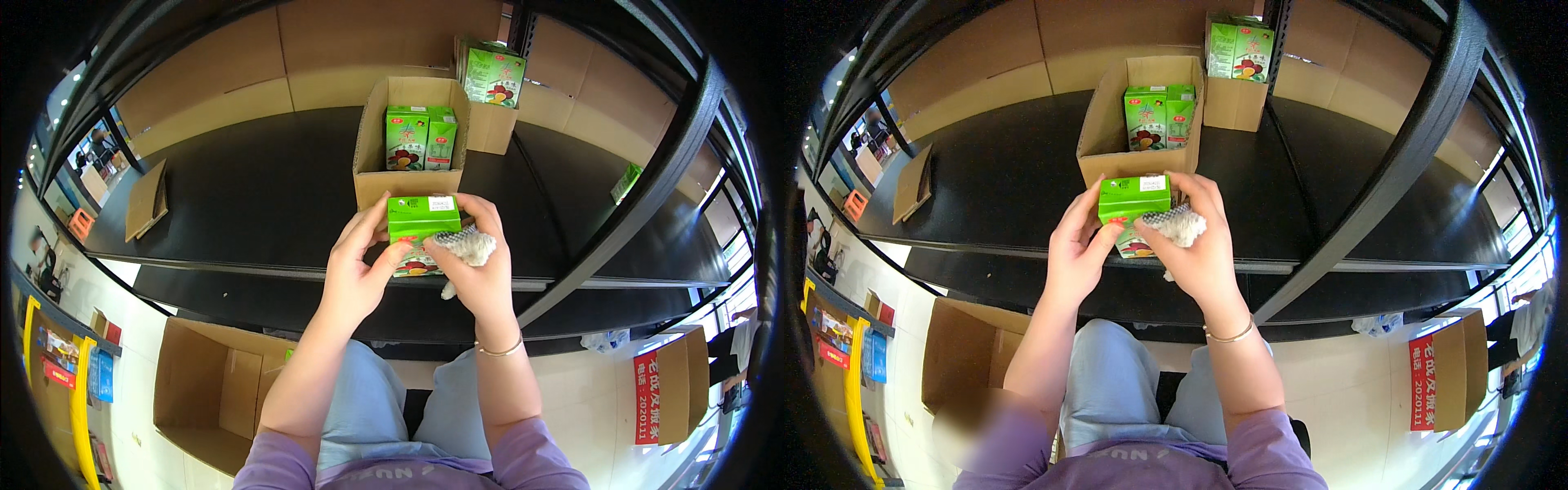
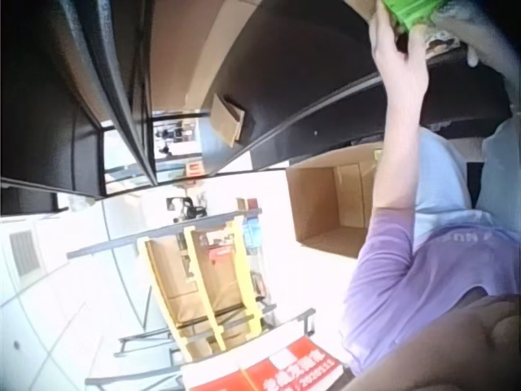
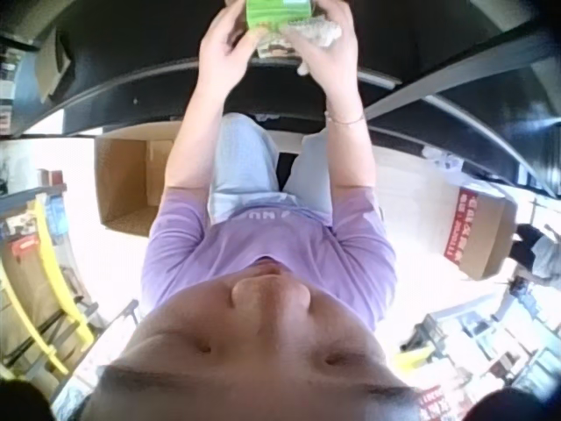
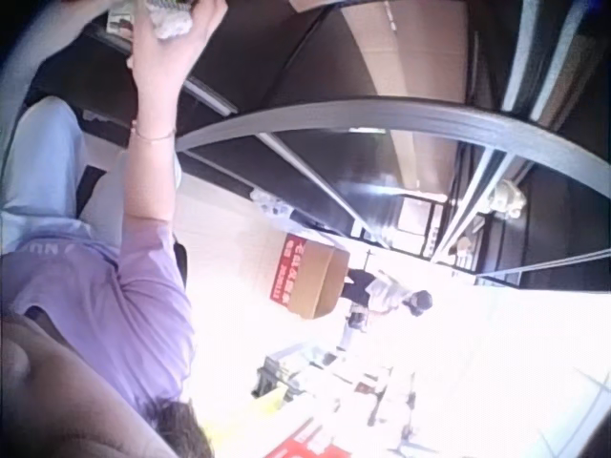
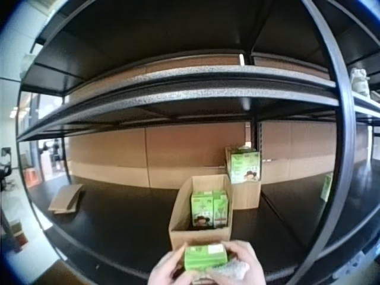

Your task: The person wipes the exterior of small green product boxes with a white cloth, then places them into a cardboard box. The person repeats this process for multiple boxes, arranging them neatly inside the larger box.

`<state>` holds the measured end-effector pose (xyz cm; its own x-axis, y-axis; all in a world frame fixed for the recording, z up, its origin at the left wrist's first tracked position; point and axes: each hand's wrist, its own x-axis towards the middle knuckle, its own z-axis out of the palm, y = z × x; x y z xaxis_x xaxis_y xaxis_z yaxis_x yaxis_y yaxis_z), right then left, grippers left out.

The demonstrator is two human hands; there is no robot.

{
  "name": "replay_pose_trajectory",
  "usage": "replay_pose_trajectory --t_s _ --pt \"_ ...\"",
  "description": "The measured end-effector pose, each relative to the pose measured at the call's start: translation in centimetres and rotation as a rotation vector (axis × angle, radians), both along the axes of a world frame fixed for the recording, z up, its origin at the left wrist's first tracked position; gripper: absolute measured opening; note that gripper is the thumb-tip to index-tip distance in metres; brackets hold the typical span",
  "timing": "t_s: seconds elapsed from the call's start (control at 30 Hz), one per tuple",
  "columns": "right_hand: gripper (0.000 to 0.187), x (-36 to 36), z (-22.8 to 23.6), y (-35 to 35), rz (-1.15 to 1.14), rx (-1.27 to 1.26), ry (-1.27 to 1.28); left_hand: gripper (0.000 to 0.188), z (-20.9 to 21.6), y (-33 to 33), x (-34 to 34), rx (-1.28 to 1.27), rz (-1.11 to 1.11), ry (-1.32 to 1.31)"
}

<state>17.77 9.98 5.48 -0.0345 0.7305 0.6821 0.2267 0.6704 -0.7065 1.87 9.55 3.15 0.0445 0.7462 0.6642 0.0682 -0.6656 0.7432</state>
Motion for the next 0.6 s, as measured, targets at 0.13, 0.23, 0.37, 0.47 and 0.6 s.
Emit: replay_pose_trajectory --t_s 0.13,0.23,0.37,0.47,0.6 --pt "0.051 -0.2 -0.7 1.0 0.011 -0.060 0.071 0.050 -0.4 0.8 1.0 0.065 0.124 -0.018" --pt "0.050 0.2 -0.8 1.1 -0.021 0.007 0.008 0.048 -0.6 0.7 1.3 0.068 0.188 -0.006" --pt "0.053 2.7 -1.0 1.6 -0.047 -0.019 0.117 0.046 -0.7 0.5 1.6 0.081 0.231 0.018" --pt "0.057 4.4 0.3 3.1 -0.448 0.136 -0.190 0.045 -0.6 0.4 1.6 0.091 0.240 0.023" --pt "0.052 5.1 0.6 3.3 -0.554 0.244 -0.483 0.046 -0.7 0.4 1.4 0.093 0.228 0.022"
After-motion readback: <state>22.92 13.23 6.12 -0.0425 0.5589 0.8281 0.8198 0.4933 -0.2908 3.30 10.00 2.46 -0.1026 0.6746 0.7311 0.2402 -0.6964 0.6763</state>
